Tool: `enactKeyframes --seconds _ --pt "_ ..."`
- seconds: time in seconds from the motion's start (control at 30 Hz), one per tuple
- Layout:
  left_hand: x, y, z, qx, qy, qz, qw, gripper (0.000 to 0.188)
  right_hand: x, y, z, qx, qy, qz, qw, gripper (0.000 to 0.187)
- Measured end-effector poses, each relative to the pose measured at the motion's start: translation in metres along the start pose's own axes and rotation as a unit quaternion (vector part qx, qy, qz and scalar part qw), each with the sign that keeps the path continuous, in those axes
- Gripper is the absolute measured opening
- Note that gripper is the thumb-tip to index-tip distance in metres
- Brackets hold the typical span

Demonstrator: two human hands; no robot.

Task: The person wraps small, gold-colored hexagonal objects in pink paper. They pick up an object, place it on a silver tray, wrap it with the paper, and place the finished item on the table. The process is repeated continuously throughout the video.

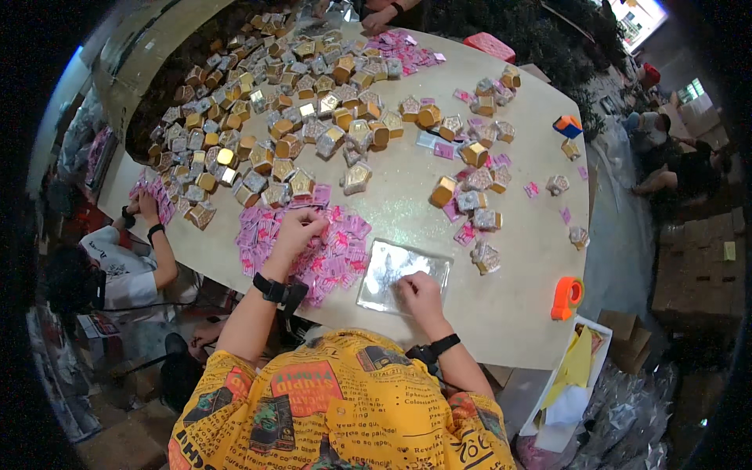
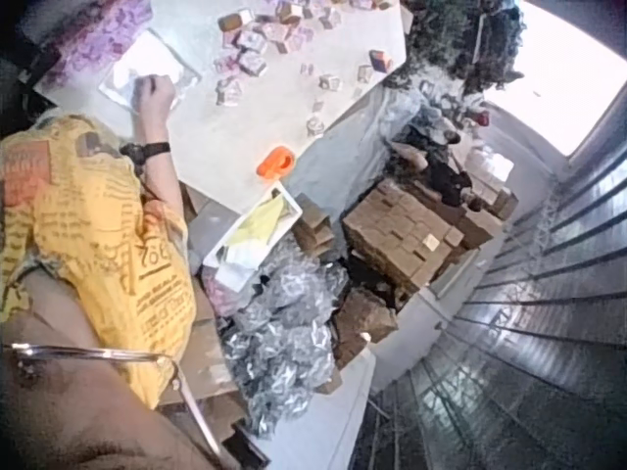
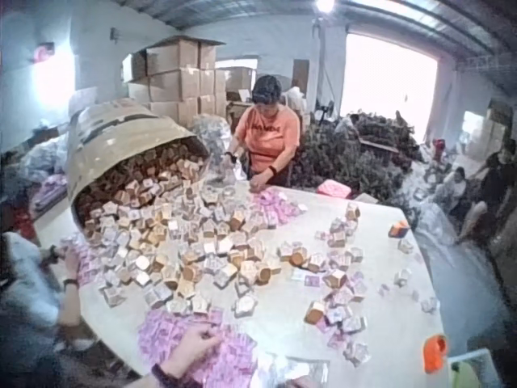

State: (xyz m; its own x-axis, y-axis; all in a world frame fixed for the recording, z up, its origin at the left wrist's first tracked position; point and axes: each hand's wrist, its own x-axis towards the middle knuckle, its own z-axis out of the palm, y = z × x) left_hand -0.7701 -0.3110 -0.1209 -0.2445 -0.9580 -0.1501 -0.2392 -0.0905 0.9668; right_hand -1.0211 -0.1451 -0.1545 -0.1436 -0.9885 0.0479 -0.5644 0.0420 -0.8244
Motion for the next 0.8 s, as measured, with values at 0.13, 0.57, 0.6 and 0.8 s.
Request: enactKeyframes --seconds 0.13,0.57,0.6,0.8 --pt "-0.024 0.007 0.013 -0.090 -0.020 -0.053 0.994 0.015 -0.002 0.010 -0.002 0.061 -0.027 0.073 0.995 0.013" --pt "-0.067 0.014 0.071 -0.121 -0.102 -0.100 0.982 0.016 0.011 0.012 -0.023 -0.028 -0.115 0.085 0.989 0.016" --pt "-0.068 0.016 0.073 -0.121 -0.107 -0.097 0.982 0.016 0.010 0.023 -0.019 -0.078 -0.118 0.027 0.990 0.016" --pt "-0.071 0.009 0.067 -0.150 -0.101 -0.105 0.978 0.017 -0.006 0.052 0.015 -0.274 -0.155 -0.004 0.949 0.012"
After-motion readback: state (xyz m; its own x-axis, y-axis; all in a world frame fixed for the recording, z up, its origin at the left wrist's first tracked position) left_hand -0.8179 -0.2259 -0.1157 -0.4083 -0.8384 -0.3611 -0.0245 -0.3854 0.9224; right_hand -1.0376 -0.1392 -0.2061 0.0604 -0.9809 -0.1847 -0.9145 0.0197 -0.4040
